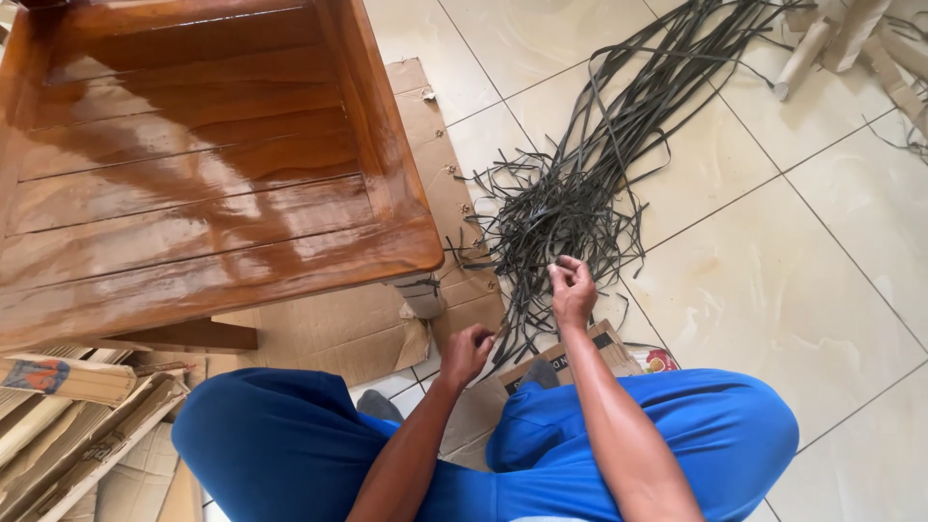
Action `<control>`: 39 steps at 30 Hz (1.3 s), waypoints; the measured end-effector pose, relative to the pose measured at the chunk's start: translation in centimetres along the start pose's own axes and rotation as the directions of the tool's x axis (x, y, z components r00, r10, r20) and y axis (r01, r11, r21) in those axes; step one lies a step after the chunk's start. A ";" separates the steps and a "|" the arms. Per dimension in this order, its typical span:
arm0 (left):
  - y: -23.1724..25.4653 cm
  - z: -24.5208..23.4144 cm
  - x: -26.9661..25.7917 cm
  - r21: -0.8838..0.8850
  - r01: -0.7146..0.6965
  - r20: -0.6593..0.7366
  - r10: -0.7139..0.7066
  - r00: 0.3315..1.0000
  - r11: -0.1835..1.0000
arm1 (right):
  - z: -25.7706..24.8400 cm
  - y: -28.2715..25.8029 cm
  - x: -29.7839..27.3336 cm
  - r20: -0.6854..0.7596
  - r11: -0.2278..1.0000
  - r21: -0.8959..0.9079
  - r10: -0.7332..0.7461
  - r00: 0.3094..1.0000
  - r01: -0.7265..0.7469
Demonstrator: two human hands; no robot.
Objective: The person wraps the legs of a wooden table with protective cardboard and plastic strips.
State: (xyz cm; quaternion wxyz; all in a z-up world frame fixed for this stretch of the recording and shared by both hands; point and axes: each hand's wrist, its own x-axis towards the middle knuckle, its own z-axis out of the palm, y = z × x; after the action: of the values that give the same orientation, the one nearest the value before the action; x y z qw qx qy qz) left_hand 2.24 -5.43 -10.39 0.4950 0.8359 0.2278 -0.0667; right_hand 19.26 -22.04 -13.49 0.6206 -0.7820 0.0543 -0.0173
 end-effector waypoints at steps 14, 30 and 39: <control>-4.7 1.9 4.3 -0.759 0.074 -0.047 -0.169 0.985 0.647 | 0.1 -3.0 -6.9 0.845 0.948 -0.286 0.317 0.431 -0.137; -2.8 1.4 -0.2 -0.394 -0.105 -0.084 0.078 0.993 0.913 | 3.7 -2.8 -7.1 0.705 0.889 0.035 0.301 0.642 -0.456; -4.8 -1.8 -1.0 -0.203 -0.071 -0.165 0.038 0.986 0.977 | 6.4 -4.4 -5.3 0.525 0.826 0.223 0.346 0.778 -0.518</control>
State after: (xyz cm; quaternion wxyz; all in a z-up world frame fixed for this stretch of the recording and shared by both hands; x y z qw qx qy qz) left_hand -0.98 -2.20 -12.99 0.5613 0.7882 0.2495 0.0385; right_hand 14.87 -14.31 -10.48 0.7323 -0.6032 0.0817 0.3052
